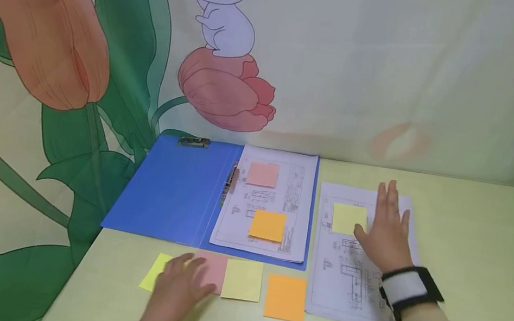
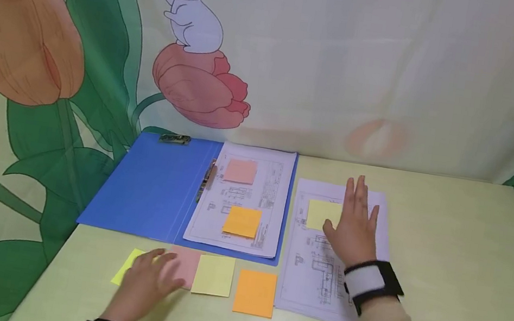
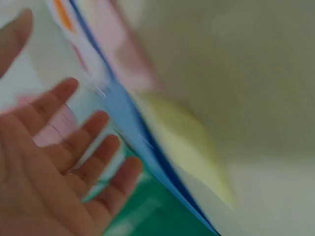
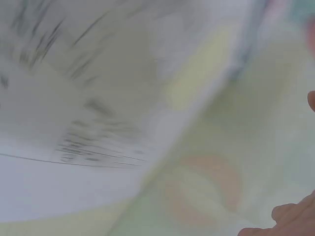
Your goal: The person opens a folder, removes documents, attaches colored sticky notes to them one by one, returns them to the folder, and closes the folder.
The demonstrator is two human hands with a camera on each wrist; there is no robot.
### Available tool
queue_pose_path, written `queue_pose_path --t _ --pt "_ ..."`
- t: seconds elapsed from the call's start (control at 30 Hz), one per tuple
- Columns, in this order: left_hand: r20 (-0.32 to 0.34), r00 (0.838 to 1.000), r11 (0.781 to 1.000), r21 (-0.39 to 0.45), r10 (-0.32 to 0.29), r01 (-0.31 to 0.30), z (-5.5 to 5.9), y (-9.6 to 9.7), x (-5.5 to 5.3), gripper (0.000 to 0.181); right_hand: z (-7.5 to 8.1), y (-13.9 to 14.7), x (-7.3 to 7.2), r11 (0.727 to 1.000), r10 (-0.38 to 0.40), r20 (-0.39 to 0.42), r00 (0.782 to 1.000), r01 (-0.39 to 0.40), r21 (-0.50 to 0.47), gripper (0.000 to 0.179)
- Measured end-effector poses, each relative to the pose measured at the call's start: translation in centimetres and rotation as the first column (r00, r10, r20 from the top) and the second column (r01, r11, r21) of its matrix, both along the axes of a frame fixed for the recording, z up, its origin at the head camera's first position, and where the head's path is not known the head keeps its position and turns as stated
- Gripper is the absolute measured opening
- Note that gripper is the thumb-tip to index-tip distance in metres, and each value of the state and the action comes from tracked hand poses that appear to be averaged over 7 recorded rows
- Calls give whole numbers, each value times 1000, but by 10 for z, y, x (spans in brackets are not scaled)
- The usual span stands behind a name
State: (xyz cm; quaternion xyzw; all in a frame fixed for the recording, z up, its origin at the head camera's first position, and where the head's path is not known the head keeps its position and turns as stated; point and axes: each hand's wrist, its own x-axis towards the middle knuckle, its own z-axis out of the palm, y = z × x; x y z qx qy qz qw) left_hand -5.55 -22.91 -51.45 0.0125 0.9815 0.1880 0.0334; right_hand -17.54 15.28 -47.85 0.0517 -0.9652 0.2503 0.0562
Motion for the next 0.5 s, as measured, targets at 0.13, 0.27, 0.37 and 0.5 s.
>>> queue_pose_path --t 0.13,0.27,0.37,0.5 --pt "137 953 963 -53 271 -266 -14 -55 11 70 33 4 69 967 -40 -46 998 27 -253 98" --pt "155 933 946 -44 325 -323 -22 -70 6 76 29 25 130 887 -109 128 986 154 -436 93" --pt "201 913 930 19 356 -367 -21 -74 -1 78 14 38 158 837 -179 272 946 291 -463 88" --pt "296 876 903 81 381 -421 -17 -79 -4 83 1 47 176 801 -252 310 917 377 -464 85"
